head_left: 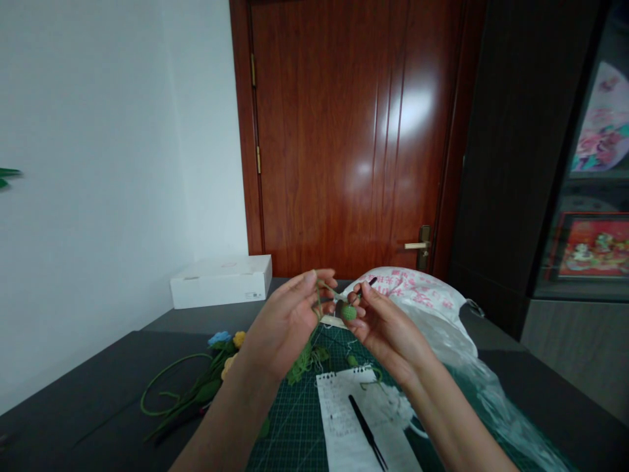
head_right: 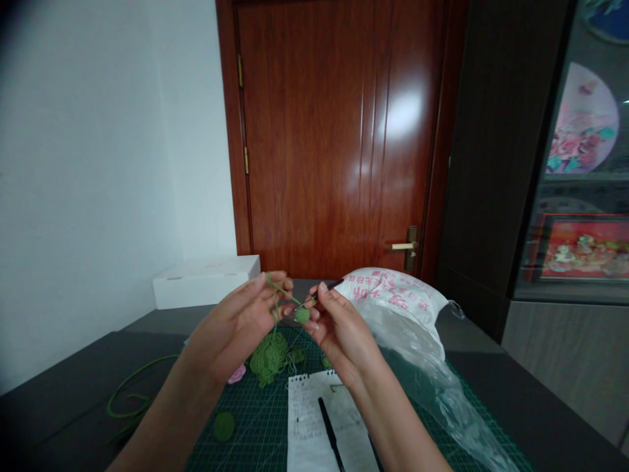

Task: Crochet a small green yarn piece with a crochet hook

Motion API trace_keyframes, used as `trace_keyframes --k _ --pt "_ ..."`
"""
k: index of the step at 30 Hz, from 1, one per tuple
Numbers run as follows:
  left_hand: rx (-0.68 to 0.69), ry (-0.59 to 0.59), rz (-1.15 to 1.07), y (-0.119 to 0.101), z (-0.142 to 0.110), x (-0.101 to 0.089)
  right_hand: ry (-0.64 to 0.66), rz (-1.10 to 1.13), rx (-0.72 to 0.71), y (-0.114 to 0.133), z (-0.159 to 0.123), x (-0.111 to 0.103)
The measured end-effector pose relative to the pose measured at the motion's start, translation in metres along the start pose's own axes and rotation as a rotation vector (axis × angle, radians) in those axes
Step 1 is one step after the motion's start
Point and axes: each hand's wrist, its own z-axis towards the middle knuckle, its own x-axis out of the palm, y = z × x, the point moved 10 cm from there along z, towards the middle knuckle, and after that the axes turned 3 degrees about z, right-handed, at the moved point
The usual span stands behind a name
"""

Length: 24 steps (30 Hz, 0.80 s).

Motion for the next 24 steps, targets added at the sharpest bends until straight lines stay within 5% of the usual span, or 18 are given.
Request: trace_keyframes --k 5,9,14,18,24 --pt "0.248 -0.115 0.536 -0.029 0.000 -0.012 0.019 -0.024 -0.021 0.003 -0.004 0.006" --pt "0.491 -0.219 0.875 -0.050 -0.012 -0.001 0.082 -0.025 -0.110 0.011 -0.005 0.013" --pt "0.097 -0.018 0.220 -0.003 -0.008 0.010 0.087 -0.036 -0.189 0.019 -0.006 0.015" --pt "0.036 -0.083 0.079 0.005 -0.010 0.005 0.104 -0.074 -0.241 0.025 -0.011 0.021" --pt "0.017 0.009 -0.066 0.003 -0.005 0.013 0.125 -0.130 -0.288 0.028 -0.016 0.025"
